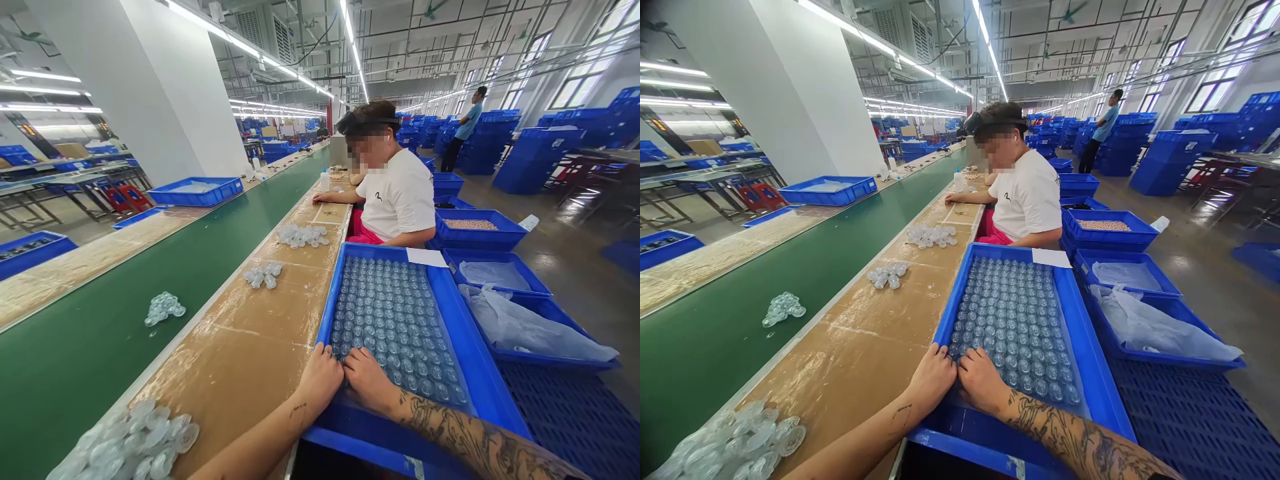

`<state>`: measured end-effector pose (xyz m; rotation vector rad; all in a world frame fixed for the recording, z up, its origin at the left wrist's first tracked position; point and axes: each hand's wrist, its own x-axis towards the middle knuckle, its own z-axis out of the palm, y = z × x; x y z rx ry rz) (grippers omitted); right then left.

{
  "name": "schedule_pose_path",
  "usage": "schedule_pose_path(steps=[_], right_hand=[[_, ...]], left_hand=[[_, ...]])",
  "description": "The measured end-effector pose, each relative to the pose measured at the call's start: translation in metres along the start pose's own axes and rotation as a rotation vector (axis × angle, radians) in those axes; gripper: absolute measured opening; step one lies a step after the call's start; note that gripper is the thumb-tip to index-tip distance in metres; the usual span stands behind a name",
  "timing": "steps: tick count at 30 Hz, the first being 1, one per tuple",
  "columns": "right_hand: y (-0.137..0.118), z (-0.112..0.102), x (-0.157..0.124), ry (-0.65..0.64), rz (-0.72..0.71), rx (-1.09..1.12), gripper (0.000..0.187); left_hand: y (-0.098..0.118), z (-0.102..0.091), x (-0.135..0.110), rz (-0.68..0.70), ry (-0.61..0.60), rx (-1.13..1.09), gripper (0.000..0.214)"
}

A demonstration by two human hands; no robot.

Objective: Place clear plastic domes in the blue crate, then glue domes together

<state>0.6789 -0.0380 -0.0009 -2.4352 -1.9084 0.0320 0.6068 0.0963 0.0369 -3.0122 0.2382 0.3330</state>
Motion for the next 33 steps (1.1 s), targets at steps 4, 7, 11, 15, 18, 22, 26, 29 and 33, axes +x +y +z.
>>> schedule_pose_path(steps=[4,7,11,15,18,22,26,29,33], right_hand=[[0.000,-0.006,-0.004,-0.001,-0.001,0.012,0.056],[0.006,-0.019,-0.007,0.007,-0.011,0.046,0.058],[0.025,-0.047,0.002,0.182,-0.004,0.255,0.044],[0.041,-0.065,0.055,0.328,-0.036,0.480,0.019],[0.041,-0.066,0.128,0.238,-0.029,0.523,0.017],[0.033,-0.055,0.236,0.213,0.094,0.447,0.021],[0.026,-0.040,0.307,0.213,0.255,0.365,0.026],[0.023,-0.033,0.325,0.167,0.270,0.330,0.030],[0.025,-0.030,0.326,0.107,0.254,0.329,0.027]], left_hand=[[-0.006,-0.014,-0.016,0.031,0.044,-0.071,0.020],[-0.036,-0.031,-0.036,0.007,0.104,-0.142,0.019],[-0.119,-0.037,-0.054,-0.255,0.172,-0.240,0.022],[-0.210,-0.014,-0.061,-0.610,0.261,-0.351,0.023],[-0.256,0.005,-0.053,-0.814,0.373,-0.395,0.030],[-0.278,0.020,-0.021,-0.874,0.496,-0.453,0.032],[-0.281,0.020,0.013,-0.828,0.544,-0.462,0.038],[-0.285,0.018,0.026,-0.729,0.509,-0.446,0.039],[-0.288,0.017,0.027,-0.707,0.485,-0.479,0.034]])
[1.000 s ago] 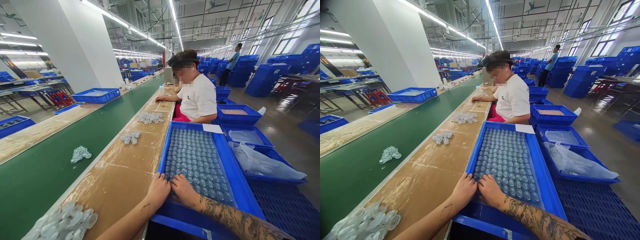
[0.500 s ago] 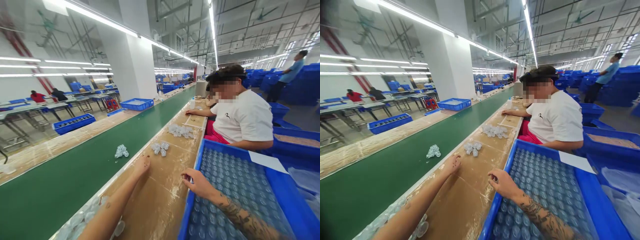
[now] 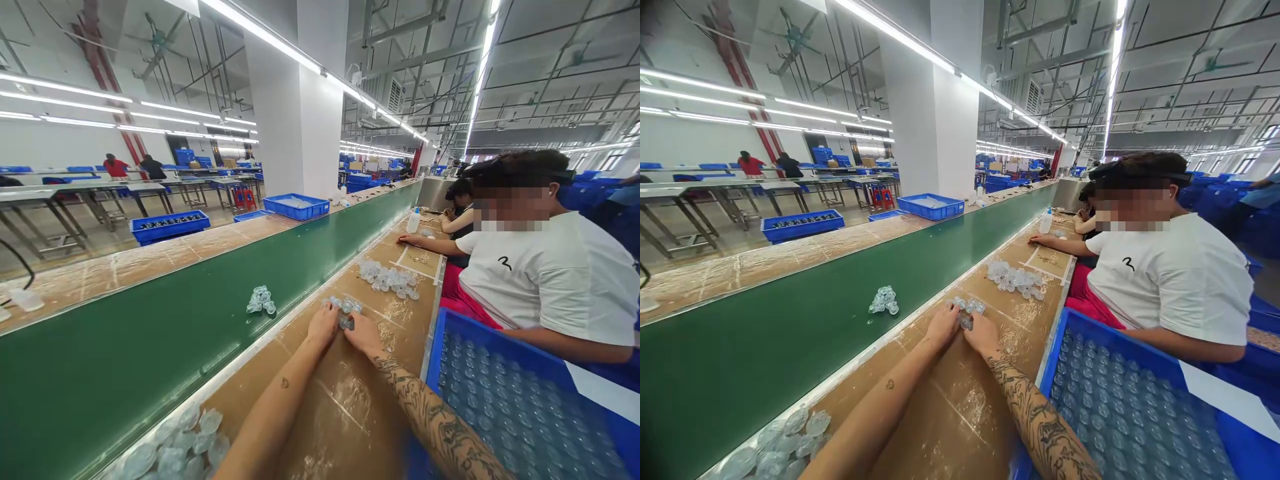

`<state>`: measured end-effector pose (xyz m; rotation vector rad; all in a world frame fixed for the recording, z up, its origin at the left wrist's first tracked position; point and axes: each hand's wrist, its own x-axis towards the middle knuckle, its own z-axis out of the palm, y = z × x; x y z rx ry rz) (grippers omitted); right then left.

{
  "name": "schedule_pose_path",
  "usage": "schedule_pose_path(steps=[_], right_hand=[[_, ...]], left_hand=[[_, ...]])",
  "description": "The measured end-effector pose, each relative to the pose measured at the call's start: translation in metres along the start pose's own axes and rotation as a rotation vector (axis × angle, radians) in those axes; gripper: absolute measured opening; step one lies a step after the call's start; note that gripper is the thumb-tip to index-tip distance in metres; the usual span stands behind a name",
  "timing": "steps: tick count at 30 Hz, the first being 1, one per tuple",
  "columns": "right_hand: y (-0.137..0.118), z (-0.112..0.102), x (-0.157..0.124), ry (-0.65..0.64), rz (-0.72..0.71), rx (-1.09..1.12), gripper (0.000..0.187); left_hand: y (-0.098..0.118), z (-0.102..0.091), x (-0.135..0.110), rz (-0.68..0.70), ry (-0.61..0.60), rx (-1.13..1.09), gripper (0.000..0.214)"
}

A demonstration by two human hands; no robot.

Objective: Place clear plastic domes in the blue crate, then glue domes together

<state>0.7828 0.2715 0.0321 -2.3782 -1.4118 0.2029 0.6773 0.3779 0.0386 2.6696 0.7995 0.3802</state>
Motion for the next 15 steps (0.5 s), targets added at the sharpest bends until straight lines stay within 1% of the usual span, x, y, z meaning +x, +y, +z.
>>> schedule_pose_path(steps=[3,5,8,10,11,13,15], right_hand=[[0.002,-0.004,-0.004,-0.048,-0.034,0.054,0.032],[0.003,-0.008,-0.010,-0.098,-0.083,0.128,0.030],[0.009,-0.020,-0.034,-0.136,-0.146,0.281,0.027],[0.020,-0.032,-0.063,-0.118,-0.159,0.405,0.026],[0.027,-0.040,-0.083,-0.109,-0.162,0.475,0.027],[0.046,-0.057,-0.128,-0.104,-0.162,0.622,0.039],[0.067,-0.074,-0.181,-0.114,-0.148,0.757,0.057]], left_hand=[[-0.004,-0.005,-0.007,-0.068,-0.022,-0.085,0.033],[-0.008,-0.011,-0.016,-0.106,-0.022,-0.192,0.034],[-0.009,-0.024,-0.034,-0.151,-0.005,-0.439,0.035],[-0.001,-0.036,-0.049,-0.149,-0.029,-0.642,0.037],[0.006,-0.042,-0.058,-0.134,-0.055,-0.742,0.039],[0.028,-0.053,-0.078,-0.086,-0.131,-0.912,0.047],[0.060,-0.060,-0.100,-0.021,-0.231,-1.018,0.054]])
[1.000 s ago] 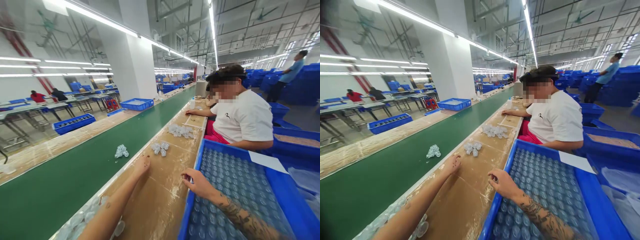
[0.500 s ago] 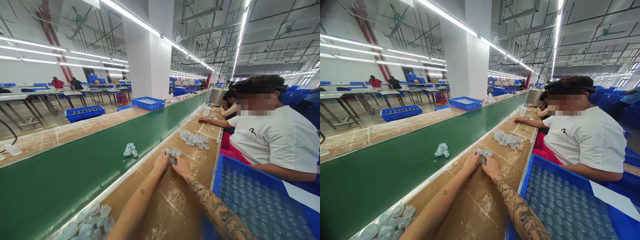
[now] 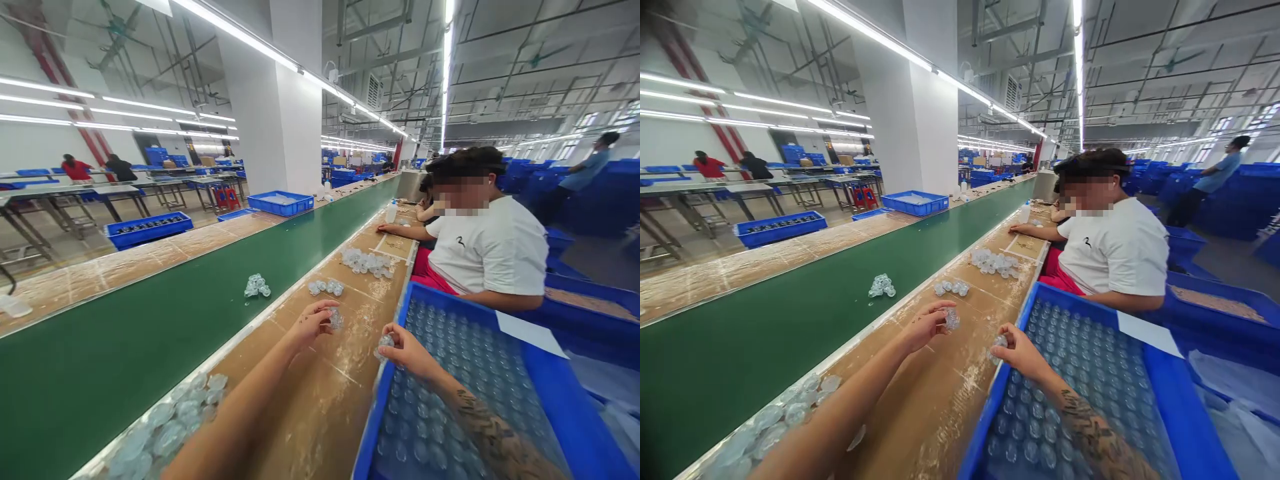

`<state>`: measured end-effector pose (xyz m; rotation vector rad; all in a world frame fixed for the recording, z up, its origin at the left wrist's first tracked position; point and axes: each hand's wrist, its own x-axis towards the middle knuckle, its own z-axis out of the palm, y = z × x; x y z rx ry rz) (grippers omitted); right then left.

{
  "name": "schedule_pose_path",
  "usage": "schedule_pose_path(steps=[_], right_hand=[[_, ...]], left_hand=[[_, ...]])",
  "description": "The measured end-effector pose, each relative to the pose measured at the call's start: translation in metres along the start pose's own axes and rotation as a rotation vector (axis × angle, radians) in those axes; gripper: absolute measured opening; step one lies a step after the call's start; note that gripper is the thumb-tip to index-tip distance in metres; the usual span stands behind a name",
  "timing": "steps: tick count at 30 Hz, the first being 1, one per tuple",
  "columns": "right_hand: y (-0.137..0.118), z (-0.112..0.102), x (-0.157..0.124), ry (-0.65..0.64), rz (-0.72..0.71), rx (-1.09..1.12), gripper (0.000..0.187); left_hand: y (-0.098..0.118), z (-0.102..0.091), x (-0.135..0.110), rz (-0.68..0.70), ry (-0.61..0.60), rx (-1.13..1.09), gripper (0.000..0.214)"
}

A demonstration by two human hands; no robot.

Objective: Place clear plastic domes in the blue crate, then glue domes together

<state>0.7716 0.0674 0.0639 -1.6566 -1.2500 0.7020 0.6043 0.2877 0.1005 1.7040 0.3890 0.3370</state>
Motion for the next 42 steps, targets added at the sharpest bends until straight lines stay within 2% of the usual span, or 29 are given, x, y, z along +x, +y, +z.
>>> schedule_pose_path(steps=[2,4,5,7,9,10,12,14,17,20,26,29,35,42], right_hand=[[-0.001,-0.013,-0.057,0.019,0.028,0.097,0.069],[0.000,-0.018,-0.107,0.058,0.064,0.153,0.072],[0.000,-0.017,-0.129,0.078,0.087,0.159,0.068],[0.002,-0.010,-0.162,0.087,0.153,0.121,0.048],[0.003,0.003,-0.184,0.050,0.236,0.045,0.024],[0.004,0.010,-0.190,0.035,0.272,0.016,0.023],[0.003,0.021,-0.197,0.045,0.285,-0.088,0.034],[0.001,0.028,-0.198,0.070,0.233,-0.322,0.036],[0.000,0.035,-0.197,0.007,0.157,-0.741,0.035],[0.005,0.043,-0.194,-0.084,0.134,-0.906,0.041],[0.013,0.048,-0.184,-0.128,0.070,-1.015,0.038],[0.013,0.045,-0.181,-0.140,0.051,-1.046,0.035],[0.020,0.045,-0.183,-0.152,0.072,-1.038,0.041],[0.031,0.043,-0.188,-0.112,0.043,-0.973,0.054]], left_hand=[[0.018,0.033,-0.021,0.022,-0.142,-0.031,0.060],[0.029,0.068,-0.040,0.049,-0.308,0.001,0.063],[0.032,0.085,-0.049,0.068,-0.386,0.044,0.062],[0.031,0.115,-0.065,0.110,-0.511,0.185,0.054],[0.021,0.139,-0.077,0.155,-0.588,0.367,0.039],[0.014,0.149,-0.082,0.178,-0.614,0.457,0.035],[-0.002,0.165,-0.086,0.213,-0.647,0.622,0.034],[-0.016,0.175,-0.088,0.231,-0.651,0.777,0.038],[-0.029,0.186,-0.089,0.248,-0.651,0.970,0.037],[-0.033,0.194,-0.091,0.297,-0.693,1.092,0.032],[-0.036,0.204,-0.092,0.338,-0.757,1.162,0.030],[-0.039,0.203,-0.090,0.343,-0.767,1.175,0.028],[-0.042,0.200,-0.090,0.394,-0.835,1.230,0.030],[-0.048,0.202,-0.092,0.434,-0.779,1.265,0.022]])
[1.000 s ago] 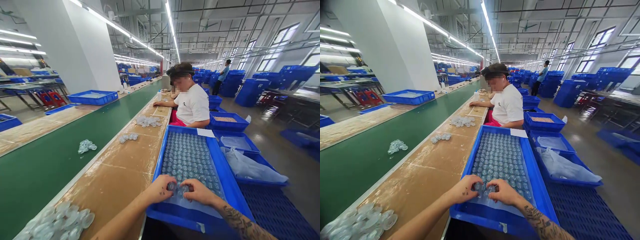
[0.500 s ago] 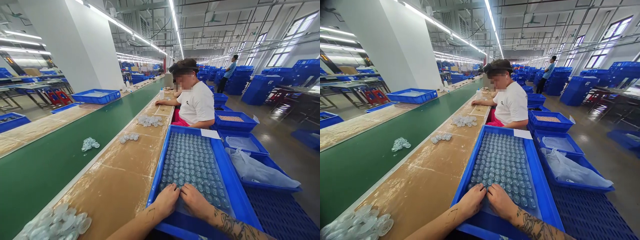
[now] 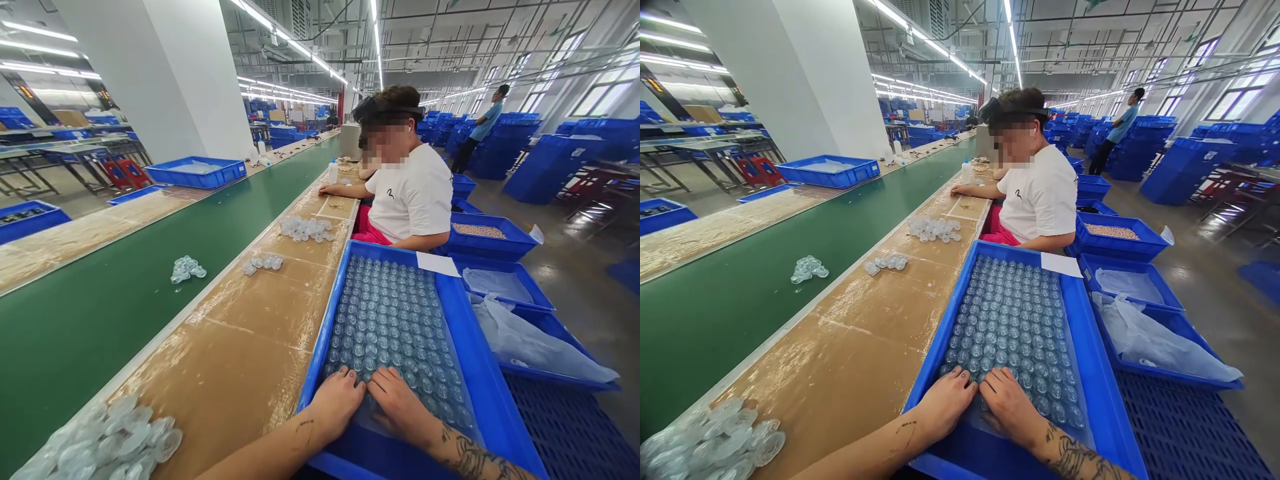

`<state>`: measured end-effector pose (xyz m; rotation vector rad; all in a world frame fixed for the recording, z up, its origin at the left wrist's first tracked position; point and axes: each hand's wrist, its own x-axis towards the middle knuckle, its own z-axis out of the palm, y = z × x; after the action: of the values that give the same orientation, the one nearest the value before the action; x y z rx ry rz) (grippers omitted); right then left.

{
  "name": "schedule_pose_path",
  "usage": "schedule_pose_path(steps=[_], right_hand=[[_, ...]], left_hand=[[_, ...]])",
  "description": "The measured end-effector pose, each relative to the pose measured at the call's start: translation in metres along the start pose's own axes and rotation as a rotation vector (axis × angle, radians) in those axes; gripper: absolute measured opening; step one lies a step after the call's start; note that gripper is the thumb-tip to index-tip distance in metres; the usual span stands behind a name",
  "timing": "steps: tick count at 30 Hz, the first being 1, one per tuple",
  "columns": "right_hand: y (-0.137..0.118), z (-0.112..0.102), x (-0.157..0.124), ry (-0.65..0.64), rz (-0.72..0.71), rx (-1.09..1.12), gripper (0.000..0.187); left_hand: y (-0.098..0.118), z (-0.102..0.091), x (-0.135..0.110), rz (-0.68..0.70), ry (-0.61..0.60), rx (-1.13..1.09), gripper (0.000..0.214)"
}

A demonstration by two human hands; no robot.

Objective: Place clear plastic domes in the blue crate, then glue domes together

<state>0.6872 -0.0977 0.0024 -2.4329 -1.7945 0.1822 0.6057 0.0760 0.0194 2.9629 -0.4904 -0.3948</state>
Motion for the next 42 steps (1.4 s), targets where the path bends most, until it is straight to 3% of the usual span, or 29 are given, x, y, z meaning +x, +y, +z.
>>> schedule_pose_path(steps=[7,10,14,18,20,22,25,28,31,34,37,41,42], right_hand=[[0.008,0.016,-0.004,0.088,-0.061,0.070,0.052],[0.022,0.015,-0.004,0.086,-0.184,0.132,0.041],[0.044,-0.015,0.012,0.255,-0.322,0.357,0.024],[0.049,-0.061,0.068,0.417,-0.314,0.556,0.043],[0.044,-0.074,0.113,0.469,-0.276,0.617,0.055],[0.035,-0.077,0.168,0.464,-0.251,0.611,0.059],[0.019,-0.069,0.262,0.389,-0.176,0.485,0.036],[0.002,-0.062,0.350,0.391,-0.132,0.405,0.009],[-0.012,-0.059,0.413,0.390,-0.127,0.337,0.027],[-0.020,-0.055,0.445,0.365,-0.138,0.320,0.031],[-0.023,-0.052,0.453,0.358,-0.159,0.369,0.029],[-0.017,-0.066,0.424,0.402,-0.238,0.547,0.003],[-0.012,-0.073,0.409,0.425,-0.266,0.619,0.010]], left_hand=[[0.006,0.010,0.006,-0.036,0.083,0.046,0.018],[0.006,0.011,0.010,-0.061,0.123,0.066,0.019],[0.003,0.015,0.020,-0.049,0.158,0.106,0.028],[-0.012,0.011,0.017,0.012,0.239,0.162,0.026],[-0.038,-0.003,0.004,0.064,0.370,0.150,0.022],[-0.082,-0.025,-0.014,-0.032,0.496,0.054,0.023],[-0.176,-0.059,-0.038,-0.419,0.602,-0.103,0.014],[-0.275,-0.079,-0.051,-0.777,0.732,-0.191,0.027],[-0.342,-0.078,-0.053,-0.988,0.790,-0.276,0.029],[-0.370,-0.065,-0.049,-1.000,0.759,-0.381,0.023],[-0.373,-0.054,-0.049,-0.988,0.724,-0.488,0.018],[-0.360,-0.053,-0.059,-1.001,0.732,-0.567,0.015],[-0.356,-0.055,-0.063,-0.984,0.734,-0.580,0.016]])
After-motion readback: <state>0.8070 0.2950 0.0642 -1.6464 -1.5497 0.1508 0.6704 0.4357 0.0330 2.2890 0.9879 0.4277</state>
